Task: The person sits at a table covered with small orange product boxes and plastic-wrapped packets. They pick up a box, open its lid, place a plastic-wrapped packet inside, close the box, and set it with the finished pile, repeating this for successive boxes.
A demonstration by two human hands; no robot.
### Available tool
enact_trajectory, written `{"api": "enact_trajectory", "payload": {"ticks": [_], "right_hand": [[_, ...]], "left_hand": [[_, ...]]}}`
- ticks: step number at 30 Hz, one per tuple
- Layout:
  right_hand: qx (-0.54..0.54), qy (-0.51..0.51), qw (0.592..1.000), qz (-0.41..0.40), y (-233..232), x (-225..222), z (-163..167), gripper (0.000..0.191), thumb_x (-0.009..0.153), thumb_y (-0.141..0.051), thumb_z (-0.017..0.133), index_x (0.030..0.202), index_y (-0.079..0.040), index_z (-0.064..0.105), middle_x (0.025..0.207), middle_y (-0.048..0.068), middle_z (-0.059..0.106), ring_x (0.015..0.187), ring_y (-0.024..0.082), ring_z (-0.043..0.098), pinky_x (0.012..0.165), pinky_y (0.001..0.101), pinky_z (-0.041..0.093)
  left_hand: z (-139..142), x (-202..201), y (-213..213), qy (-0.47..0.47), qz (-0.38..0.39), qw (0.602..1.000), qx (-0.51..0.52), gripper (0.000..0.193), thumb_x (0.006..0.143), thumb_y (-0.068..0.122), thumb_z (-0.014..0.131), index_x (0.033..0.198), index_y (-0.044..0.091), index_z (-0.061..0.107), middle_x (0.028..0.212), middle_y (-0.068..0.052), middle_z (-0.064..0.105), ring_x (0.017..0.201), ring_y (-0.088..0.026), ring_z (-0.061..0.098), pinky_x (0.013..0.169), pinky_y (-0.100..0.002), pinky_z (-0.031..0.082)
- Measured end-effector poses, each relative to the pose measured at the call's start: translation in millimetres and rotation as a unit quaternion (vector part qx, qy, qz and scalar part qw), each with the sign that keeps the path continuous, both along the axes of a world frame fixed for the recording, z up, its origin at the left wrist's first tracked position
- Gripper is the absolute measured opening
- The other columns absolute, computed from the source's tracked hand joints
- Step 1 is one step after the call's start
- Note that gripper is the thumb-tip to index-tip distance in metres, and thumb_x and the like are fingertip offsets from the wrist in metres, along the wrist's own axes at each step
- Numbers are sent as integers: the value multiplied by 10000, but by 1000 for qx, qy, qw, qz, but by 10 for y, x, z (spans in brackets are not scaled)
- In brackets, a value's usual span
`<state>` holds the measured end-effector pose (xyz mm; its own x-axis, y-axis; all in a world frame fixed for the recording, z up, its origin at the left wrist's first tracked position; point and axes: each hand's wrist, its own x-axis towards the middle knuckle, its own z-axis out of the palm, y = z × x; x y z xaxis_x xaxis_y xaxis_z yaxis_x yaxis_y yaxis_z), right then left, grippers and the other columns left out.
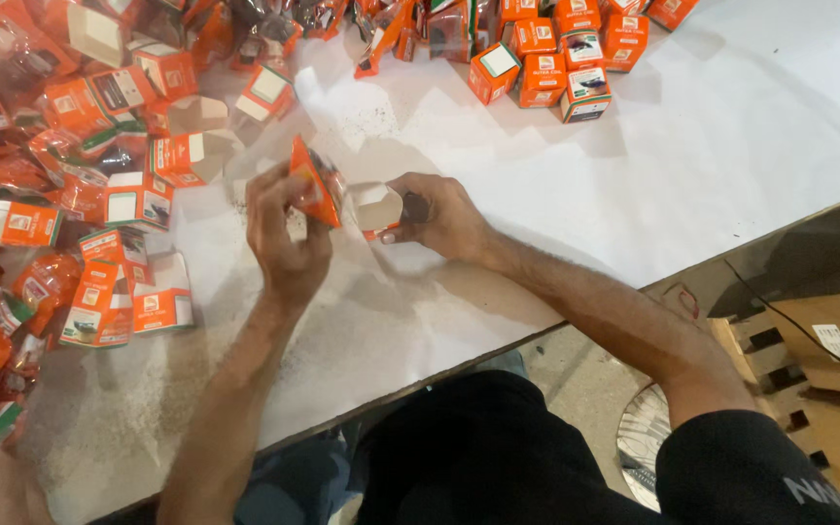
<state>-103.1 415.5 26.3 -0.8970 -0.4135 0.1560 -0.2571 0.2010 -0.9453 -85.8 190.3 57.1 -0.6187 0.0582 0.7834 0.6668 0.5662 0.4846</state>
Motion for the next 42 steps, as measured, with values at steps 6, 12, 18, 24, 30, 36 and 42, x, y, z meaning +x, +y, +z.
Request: {"api": "enact_trajectory", "payload": {"ticks": [6,12,18,24,30,36,42], "right_hand": [[-40,-1,998,42,-56,43,41,427,829,-66,847,1212,-70,659,1088,40,737,1006,90,683,894,298,610],[14,64,997,27,-28,25,77,505,803,-90,880,1245,-79,635,1069,70,731,942,161,710,838,326,576],[21,60,998,21,-47,61,108,510,823,-158,876,1265,-92,630,1131,80,719,1050,224,704,924,358,562],[79,115,990,13,-38,19,75,553,807,-174,871,1291,-84,619,1201,108,697,1129,309,670,970,411,533],[45,71,996,14,-34,48,-89,715,862,-185,814,1444,-84,411,1329,117,673,1193,327,658,985,412,534],[191,377,906,-17,-86,137,-147,654,941,-96,729,1490,73,417,1344,259,634,1139,375,661,1031,449,533],[475,506,719,-49,-187,280,-26,606,909,-136,589,1424,169,492,1365,349,609,946,289,650,886,395,539]], "left_hand": [[-69,205,105,44,-109,980,-161,449,865,-127,757,1252,29,592,1267,-167,672,1247,-367,617,1078,-461,540],[-56,198,98,-11,-36,974,-223,400,906,261,824,1212,30,709,1233,-123,633,1392,-392,436,1225,-623,213],[-127,145,294,-101,35,985,-139,127,886,120,762,998,61,772,1417,-197,516,1449,-487,305,1174,-596,278],[-109,65,436,-206,20,970,130,462,793,88,771,1163,-80,552,1316,-227,441,1160,-276,508,887,-363,502],[-179,-67,272,-427,-90,869,234,264,856,45,674,1098,-56,705,963,-104,732,823,-131,683,719,-253,564],[-218,-62,260,-387,-52,910,138,291,870,52,623,1144,-27,684,917,-72,720,802,-130,657,717,-269,549],[-32,22,-52,-522,-264,730,354,424,769,129,512,1161,66,662,959,-8,745,838,-112,733,748,-269,648]]}}
